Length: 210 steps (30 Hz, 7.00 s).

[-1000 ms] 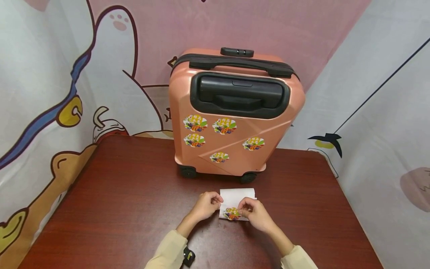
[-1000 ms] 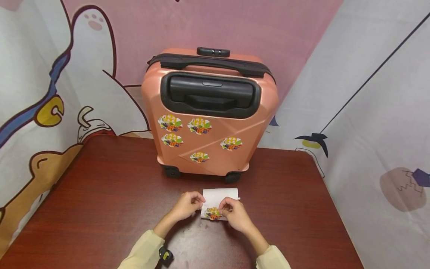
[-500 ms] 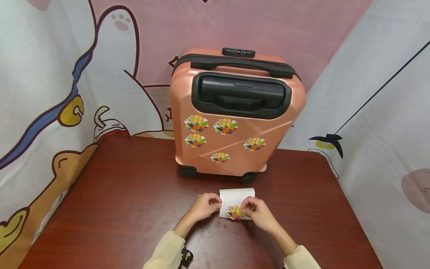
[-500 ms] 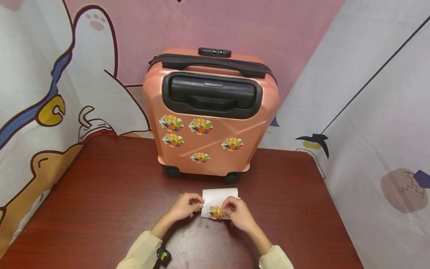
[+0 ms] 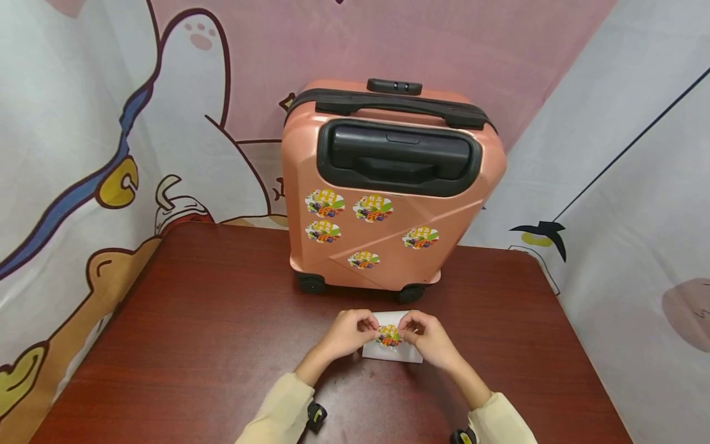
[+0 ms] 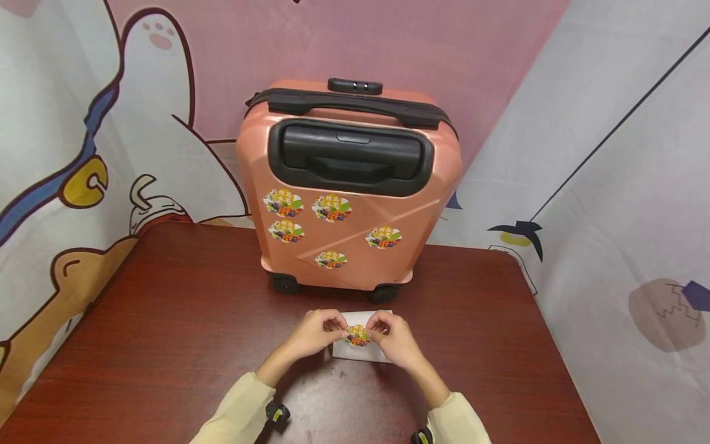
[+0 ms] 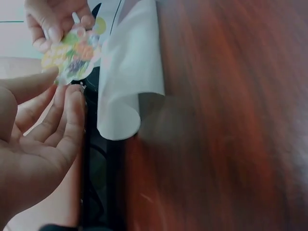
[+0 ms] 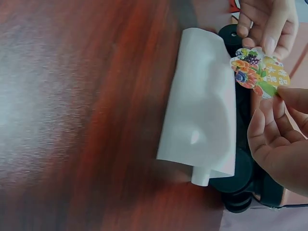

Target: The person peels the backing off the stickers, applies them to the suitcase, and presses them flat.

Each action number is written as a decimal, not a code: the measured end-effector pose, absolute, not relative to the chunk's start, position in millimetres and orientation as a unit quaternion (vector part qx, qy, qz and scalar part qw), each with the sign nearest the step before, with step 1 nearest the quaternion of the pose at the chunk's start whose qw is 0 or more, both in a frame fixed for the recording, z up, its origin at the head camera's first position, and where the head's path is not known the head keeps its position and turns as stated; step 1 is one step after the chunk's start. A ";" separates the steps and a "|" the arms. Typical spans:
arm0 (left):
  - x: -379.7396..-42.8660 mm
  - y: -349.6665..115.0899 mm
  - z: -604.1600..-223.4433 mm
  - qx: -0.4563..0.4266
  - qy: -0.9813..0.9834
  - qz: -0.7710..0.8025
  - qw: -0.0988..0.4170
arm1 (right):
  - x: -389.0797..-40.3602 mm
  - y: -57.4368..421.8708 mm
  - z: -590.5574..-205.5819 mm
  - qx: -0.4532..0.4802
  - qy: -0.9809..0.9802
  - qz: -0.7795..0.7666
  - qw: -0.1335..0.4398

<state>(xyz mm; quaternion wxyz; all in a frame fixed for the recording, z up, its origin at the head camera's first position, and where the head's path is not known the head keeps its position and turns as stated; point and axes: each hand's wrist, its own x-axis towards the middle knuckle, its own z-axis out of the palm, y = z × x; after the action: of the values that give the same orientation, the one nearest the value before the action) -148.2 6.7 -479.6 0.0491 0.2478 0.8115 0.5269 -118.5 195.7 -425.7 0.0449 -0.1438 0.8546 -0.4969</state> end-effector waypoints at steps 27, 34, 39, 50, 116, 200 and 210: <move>-167.8 35.4 -430.1 0.165 0.797 0.566 -0.129 | -152.6 190.7 -411.6 -0.029 0.841 -0.527 -0.117; -172.0 47.9 -422.7 0.145 0.782 0.574 -0.192 | -160.5 188.1 -407.2 -0.005 0.830 -0.534 -0.162; -174.4 56.0 -418.6 0.125 0.780 0.570 -0.228 | -164.9 185.1 -403.1 0.009 0.831 -0.520 -0.196; -177.3 69.2 -411.3 0.091 0.767 0.559 -0.302 | -170.0 180.1 -397.4 0.021 0.832 -0.495 -0.249; -178.0 60.9 -415.5 0.115 0.792 0.527 -0.286 | -175.7 179.7 -393.1 0.082 0.836 -0.436 -0.322; -181.5 40.2 -421.7 0.179 0.763 0.606 -0.136 | -166.0 206.2 -379.4 -0.077 0.752 -0.632 -0.172; -181.2 38.9 -421.5 0.185 0.760 0.608 -0.139 | -166.6 207.4 -378.6 -0.076 0.748 -0.633 -0.187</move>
<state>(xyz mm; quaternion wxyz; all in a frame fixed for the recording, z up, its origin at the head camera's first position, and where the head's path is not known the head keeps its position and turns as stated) -181.2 38.9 -421.5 -0.1389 0.1847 0.7597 0.6078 -166.6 207.4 -378.6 -0.1871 -0.0758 0.7477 -0.6325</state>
